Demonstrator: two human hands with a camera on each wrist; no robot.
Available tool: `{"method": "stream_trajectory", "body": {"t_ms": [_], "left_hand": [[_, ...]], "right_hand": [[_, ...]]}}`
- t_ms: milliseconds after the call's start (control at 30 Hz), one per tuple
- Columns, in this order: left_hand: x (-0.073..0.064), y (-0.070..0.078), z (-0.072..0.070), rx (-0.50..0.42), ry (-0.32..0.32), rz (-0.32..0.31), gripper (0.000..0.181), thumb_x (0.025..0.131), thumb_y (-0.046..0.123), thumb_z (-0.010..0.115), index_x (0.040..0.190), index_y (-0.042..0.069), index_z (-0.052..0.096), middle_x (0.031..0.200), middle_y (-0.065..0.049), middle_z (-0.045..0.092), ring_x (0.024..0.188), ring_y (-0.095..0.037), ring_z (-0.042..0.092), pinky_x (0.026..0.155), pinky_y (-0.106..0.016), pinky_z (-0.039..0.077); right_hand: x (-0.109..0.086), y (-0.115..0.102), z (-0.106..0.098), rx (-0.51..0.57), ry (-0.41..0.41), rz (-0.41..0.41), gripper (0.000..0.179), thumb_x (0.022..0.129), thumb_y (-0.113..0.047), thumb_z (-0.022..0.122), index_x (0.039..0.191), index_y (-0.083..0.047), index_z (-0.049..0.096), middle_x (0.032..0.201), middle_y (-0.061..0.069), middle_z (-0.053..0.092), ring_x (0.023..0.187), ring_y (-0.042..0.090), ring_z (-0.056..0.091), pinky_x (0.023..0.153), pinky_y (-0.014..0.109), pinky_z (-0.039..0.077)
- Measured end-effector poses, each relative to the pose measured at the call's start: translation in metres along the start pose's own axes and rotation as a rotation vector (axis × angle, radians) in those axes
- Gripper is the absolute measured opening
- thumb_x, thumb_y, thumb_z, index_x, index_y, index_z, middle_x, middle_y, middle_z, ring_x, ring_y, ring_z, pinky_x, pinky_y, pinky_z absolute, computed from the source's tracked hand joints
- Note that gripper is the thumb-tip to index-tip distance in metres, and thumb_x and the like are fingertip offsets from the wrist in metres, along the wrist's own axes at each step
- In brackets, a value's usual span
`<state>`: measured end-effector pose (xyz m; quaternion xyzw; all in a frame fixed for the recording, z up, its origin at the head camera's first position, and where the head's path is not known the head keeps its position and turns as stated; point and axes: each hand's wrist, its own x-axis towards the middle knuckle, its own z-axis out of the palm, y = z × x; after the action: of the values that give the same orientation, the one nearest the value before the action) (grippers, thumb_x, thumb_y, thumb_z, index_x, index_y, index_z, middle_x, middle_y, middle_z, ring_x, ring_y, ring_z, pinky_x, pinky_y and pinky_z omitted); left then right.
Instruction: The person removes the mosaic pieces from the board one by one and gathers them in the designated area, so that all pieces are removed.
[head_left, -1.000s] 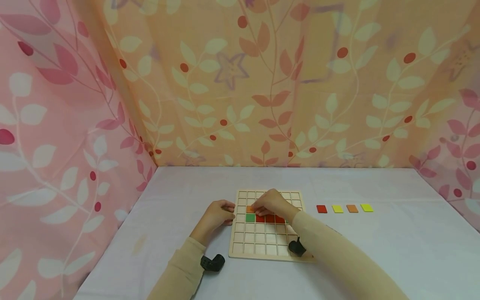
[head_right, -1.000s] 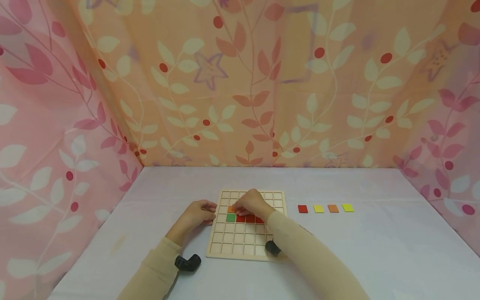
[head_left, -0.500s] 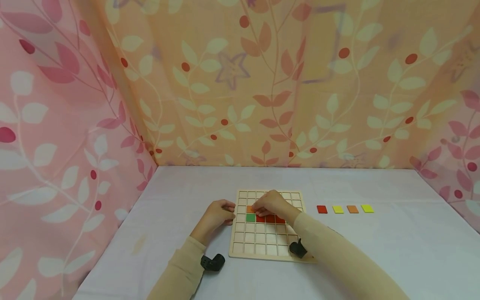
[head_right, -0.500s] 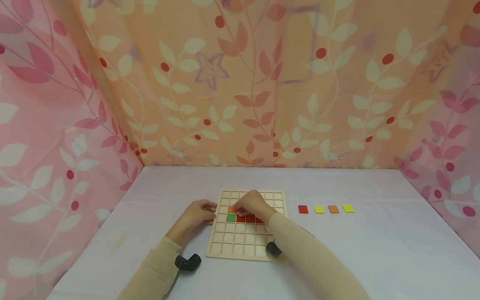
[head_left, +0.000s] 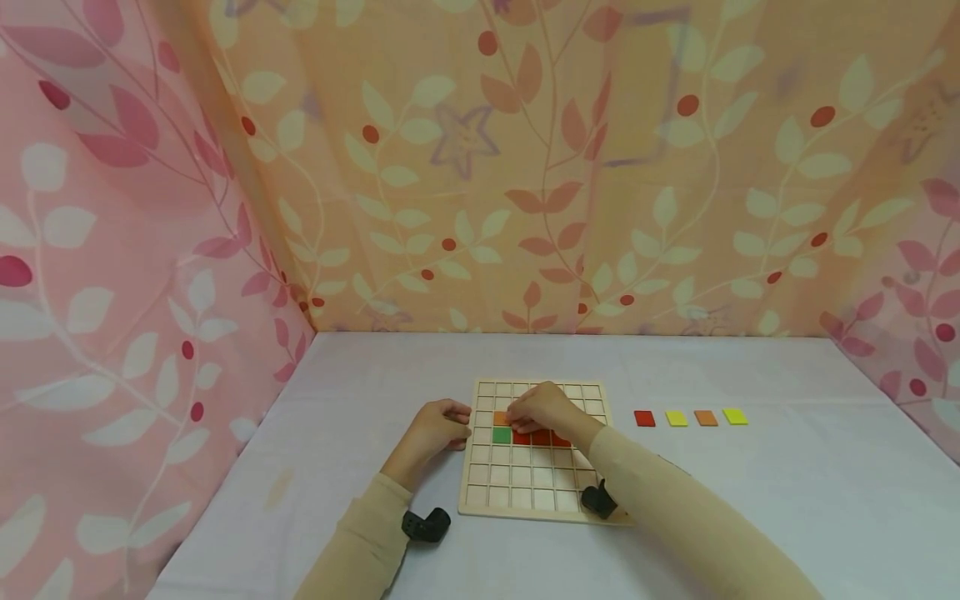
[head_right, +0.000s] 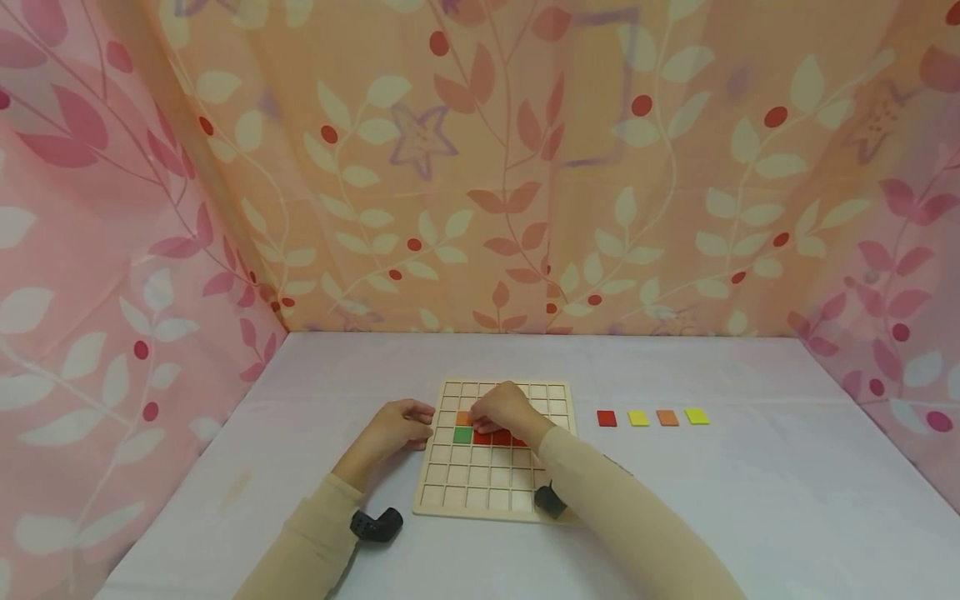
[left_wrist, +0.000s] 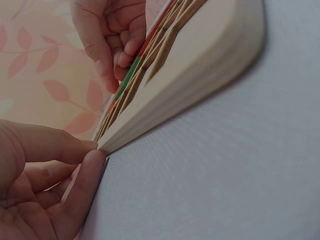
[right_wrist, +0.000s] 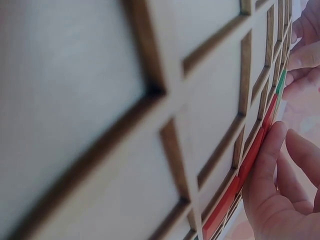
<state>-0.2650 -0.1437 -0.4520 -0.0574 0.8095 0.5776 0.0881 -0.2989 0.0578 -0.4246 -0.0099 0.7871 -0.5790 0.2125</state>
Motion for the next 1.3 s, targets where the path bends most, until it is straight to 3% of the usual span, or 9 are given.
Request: {"method": "stream_trajectory", "body": {"t_ms": [400,767,1300], "left_hand": [[0.003,-0.002,0.000,-0.009,0.004,-0.015,0.033,0.083,-0.008,0.068,0.116,-0.004,0.064,0.098,-0.011,0.063,0.072,-0.012,0.060,0.060,-0.022,0.057],[0.002,-0.002,0.000,-0.008,0.000,-0.003,0.034,0.082,-0.009,0.069,0.115,-0.005,0.064,0.099,-0.012,0.064,0.075,-0.013,0.061,0.061,-0.024,0.058],[0.003,-0.003,0.000,-0.017,-0.006,-0.002,0.033,0.082,-0.010,0.068,0.114,-0.005,0.064,0.098,-0.011,0.064,0.075,-0.013,0.060,0.061,-0.024,0.058]], "right_hand": [[0.001,-0.002,-0.002,0.003,-0.010,0.004,0.019,0.090,-0.001,0.068,0.104,0.011,0.071,0.083,0.011,0.075,0.061,0.009,0.065,0.062,0.023,0.060],[0.004,0.000,-0.001,0.043,0.064,0.018,0.015,0.086,0.001,0.072,0.100,0.008,0.073,0.091,0.016,0.076,0.071,0.014,0.072,0.067,0.028,0.062],[0.002,-0.005,0.012,-0.037,0.097,-0.028,0.011,0.085,0.003,0.071,0.095,0.008,0.070,0.085,0.017,0.075,0.058,0.011,0.064,0.061,0.027,0.061]]}}
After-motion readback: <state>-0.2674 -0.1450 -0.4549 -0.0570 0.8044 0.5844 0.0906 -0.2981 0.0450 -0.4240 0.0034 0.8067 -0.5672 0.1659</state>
